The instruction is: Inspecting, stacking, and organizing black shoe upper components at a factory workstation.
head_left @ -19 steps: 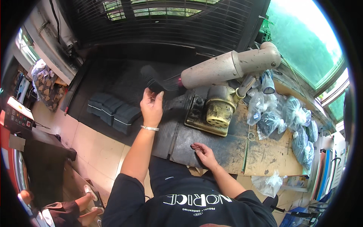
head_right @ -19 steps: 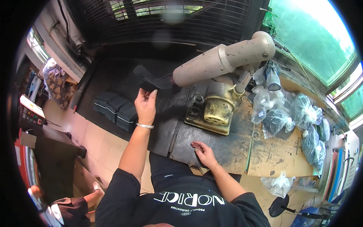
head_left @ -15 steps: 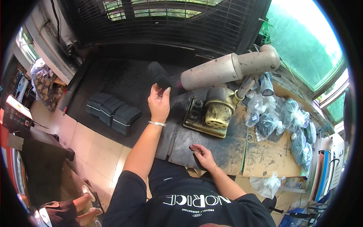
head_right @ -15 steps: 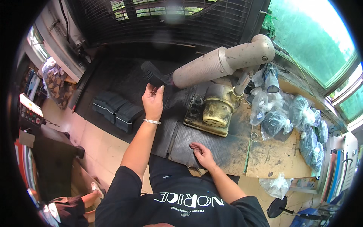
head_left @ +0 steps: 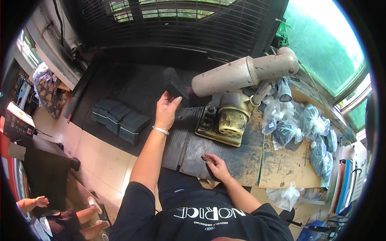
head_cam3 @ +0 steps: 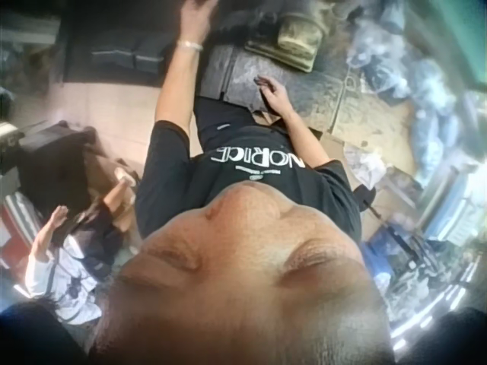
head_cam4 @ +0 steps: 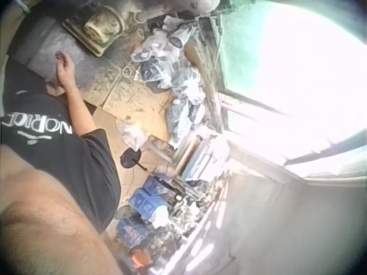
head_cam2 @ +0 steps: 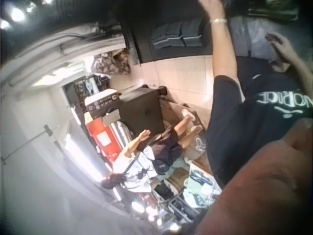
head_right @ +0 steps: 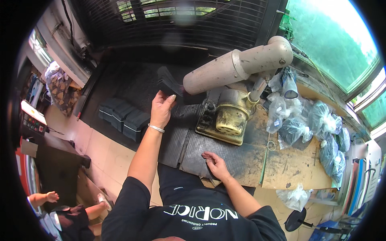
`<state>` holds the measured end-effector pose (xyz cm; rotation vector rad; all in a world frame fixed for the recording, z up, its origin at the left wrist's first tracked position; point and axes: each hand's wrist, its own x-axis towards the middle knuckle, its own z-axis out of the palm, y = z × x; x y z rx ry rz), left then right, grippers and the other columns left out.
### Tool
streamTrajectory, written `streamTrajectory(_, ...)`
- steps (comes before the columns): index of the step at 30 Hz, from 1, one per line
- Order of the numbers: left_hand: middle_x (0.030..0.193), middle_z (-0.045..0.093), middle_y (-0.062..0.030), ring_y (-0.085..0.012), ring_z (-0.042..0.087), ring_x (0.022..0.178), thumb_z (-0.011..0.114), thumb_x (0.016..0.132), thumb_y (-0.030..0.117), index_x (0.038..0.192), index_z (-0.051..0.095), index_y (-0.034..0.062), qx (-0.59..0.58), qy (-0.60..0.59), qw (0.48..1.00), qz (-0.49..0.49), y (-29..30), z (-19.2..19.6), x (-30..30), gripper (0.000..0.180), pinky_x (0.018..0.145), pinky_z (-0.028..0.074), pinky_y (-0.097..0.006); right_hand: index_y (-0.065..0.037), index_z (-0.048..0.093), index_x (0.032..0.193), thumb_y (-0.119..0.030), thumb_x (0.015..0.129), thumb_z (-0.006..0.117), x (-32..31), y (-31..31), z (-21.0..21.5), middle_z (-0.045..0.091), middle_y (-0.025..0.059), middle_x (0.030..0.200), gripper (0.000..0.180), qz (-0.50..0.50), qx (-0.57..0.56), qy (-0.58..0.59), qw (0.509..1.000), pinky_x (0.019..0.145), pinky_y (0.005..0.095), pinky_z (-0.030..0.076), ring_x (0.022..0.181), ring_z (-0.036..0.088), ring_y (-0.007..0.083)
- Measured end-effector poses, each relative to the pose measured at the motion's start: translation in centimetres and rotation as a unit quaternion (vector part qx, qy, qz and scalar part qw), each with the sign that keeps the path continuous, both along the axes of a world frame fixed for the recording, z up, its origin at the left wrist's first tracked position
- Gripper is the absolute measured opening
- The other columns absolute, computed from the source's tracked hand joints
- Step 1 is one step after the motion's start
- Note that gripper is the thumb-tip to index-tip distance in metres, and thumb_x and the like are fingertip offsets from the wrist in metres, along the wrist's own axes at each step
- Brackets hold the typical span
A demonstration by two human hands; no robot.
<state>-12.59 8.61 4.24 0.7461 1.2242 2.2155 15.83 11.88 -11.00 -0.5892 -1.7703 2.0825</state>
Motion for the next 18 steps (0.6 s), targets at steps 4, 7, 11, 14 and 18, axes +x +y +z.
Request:
streamTrajectory(4, 0.099, 0.060, 0.0006, -0.0104, 0.060, 0.088, 0.065, 0.087, 0.005, 0.110, 0.056, 0.0092, 0.016, -0.049, 0.996, -0.075, 0.8, -1.2, -0.6, 0.025, 0.075, 0.050, -0.027, 0.006, 0.051, 0.121, 0.001, 0.092, 0.048, -0.2, -0.1, 0.0, 0.061, 0.0140, 0.119, 0.030, -0.001, -0.002, -0.003, 1.000, 0.099, 0.0295, 0.043, 0.112, 0.058, 0.0190)
streamTrajectory(7, 0.095, 0.061, 0.0000, -0.0111, 0.061, 0.085, 0.065, 0.087, 0.005, 0.109, 0.056, 0.0095, 0.037, -0.064, 0.991, -0.113, 1.3, -1.4, -0.6, 0.024, 0.071, 0.051, -0.027, 0.006, 0.051, 0.122, 0.001, 0.093, 0.048, -0.3, 0.0, -0.1, 0.061, 0.0140, 0.119, 0.030, 0.001, -0.002, -0.002, 1.000, 0.099, 0.0294, 0.043, 0.112, 0.058, 0.0190)
streamTrajectory(11, 0.091, 0.061, -0.0008, -0.0116, 0.062, 0.079, 0.064, 0.087, 0.004, 0.109, 0.055, 0.0085, 0.042, -0.106, 0.979, -0.169, 0.6, -1.9, -0.2, 0.024, 0.070, 0.052, -0.027, 0.006, 0.050, 0.122, 0.000, 0.093, 0.048, -0.1, -0.1, -0.1, 0.061, 0.0140, 0.119, 0.030, 0.002, 0.002, -0.004, 1.000, 0.099, 0.0292, 0.043, 0.112, 0.057, 0.0191)
streamTrajectory(14, 0.090, 0.062, -0.0017, -0.0122, 0.062, 0.076, 0.063, 0.087, 0.003, 0.109, 0.055, 0.0078, 0.040, -0.122, 0.967, -0.220, 0.1, -3.0, 0.4, 0.024, 0.070, 0.052, -0.027, 0.006, 0.050, 0.123, 0.001, 0.092, 0.049, 0.2, -0.3, -0.2, 0.061, 0.0142, 0.120, 0.031, 0.003, 0.011, -0.007, 1.000, 0.100, 0.0297, 0.043, 0.113, 0.057, 0.0196)
streamTrajectory(18, 0.100, 0.064, -0.0032, -0.0127, 0.063, 0.085, 0.063, 0.088, 0.004, 0.113, 0.055, 0.0065, 0.031, -0.160, 0.952, -0.260, -0.8, -4.9, 1.4, 0.027, 0.073, 0.052, -0.027, 0.005, 0.048, 0.127, 0.001, 0.091, 0.051, 0.7, 0.0, 0.7, 0.058, 0.0145, 0.124, 0.036, 0.008, -0.102, -0.013, 0.995, 0.100, 0.0323, 0.042, 0.116, 0.055, 0.0216)
